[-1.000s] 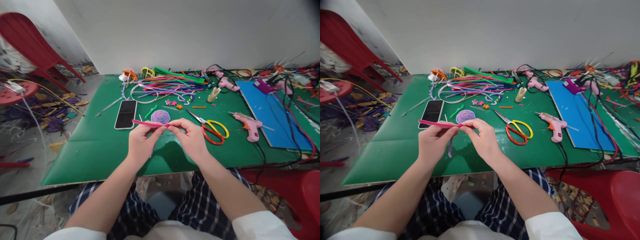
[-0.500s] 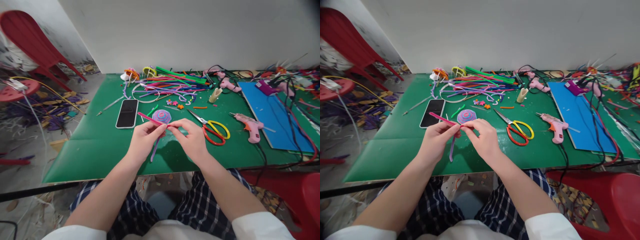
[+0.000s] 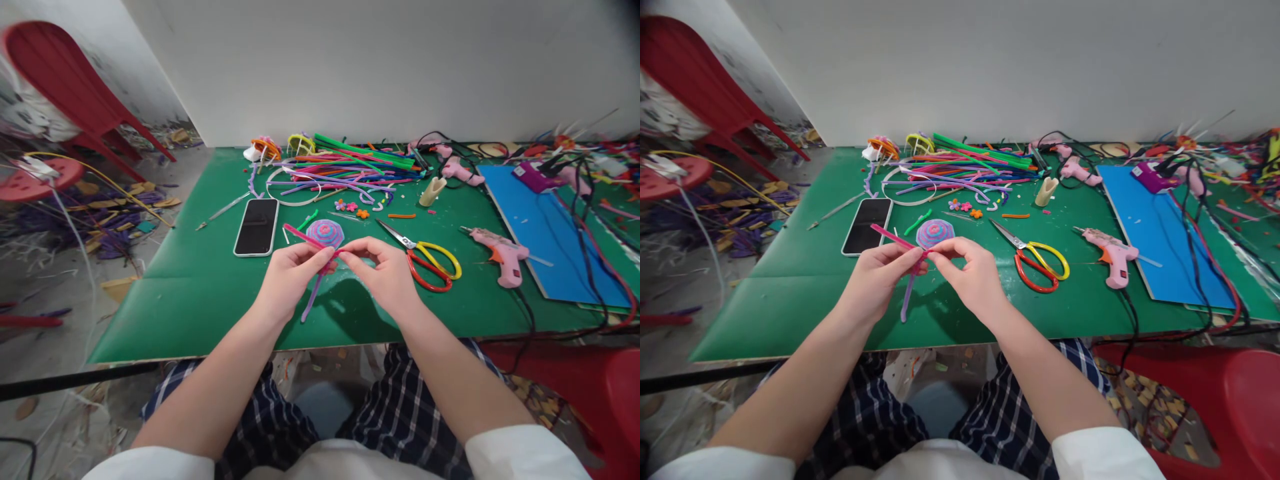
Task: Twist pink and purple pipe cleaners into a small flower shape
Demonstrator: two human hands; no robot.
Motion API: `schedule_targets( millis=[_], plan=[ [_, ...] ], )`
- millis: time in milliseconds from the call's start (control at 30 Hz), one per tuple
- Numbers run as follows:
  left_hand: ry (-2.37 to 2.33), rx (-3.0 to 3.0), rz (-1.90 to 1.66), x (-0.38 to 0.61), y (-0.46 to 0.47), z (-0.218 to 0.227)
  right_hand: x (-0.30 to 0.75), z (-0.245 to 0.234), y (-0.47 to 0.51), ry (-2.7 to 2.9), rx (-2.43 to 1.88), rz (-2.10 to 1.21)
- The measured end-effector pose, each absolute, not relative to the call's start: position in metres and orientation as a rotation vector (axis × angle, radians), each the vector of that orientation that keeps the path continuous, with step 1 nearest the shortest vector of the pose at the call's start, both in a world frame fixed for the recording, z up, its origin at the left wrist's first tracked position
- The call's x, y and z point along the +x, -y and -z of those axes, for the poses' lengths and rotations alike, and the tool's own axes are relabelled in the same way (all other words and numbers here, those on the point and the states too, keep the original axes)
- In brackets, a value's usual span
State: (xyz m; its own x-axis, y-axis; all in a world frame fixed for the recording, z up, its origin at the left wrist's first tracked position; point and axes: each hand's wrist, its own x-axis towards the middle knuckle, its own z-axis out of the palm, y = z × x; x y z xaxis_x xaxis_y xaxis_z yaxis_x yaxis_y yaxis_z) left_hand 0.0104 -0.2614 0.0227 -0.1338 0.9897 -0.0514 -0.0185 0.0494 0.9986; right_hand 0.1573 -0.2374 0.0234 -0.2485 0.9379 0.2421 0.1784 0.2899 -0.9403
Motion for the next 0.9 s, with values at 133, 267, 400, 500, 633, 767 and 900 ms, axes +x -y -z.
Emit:
schedule_targets(
  millis=[133, 267, 400, 500, 633, 767, 900],
  plan=[
    [-1.365, 1.182, -1.305, 0.012, 0.263, -0.023, 0.160, -0.024, 0.235, 1.587, -1.021, -1.179],
    [-1.395, 1.252, -1.330, 0.012, 0.265, -0.024, 0.166, -0.024, 0.228, 1.472, -0.993, -1.380],
    [-1.438, 1.343, -1.313, 0.013, 0.266, -0.024, 0.165, -0.023, 0.228, 1.490, -0.991, -1.417],
    [-1.476, 1.404, -1.290, 0.014, 0.266, -0.024, 0.161, -0.022, 0.233, 1.561, -1.005, -1.310],
    [-1.502, 1.404, -1.286, 0.015, 0.266, -0.023, 0.157, -0.024, 0.240, 1.737, -1.081, -0.962],
    [-1.507, 1.339, -1.306, 0.016, 0.265, -0.021, 0.152, -0.021, 0.244, 1.783, -1.099, -0.755],
    [-1.419, 1.263, -1.335, 0.017, 0.265, -0.020, 0.151, -0.016, 0.241, 1.654, -1.104, -0.927]
  ],
)
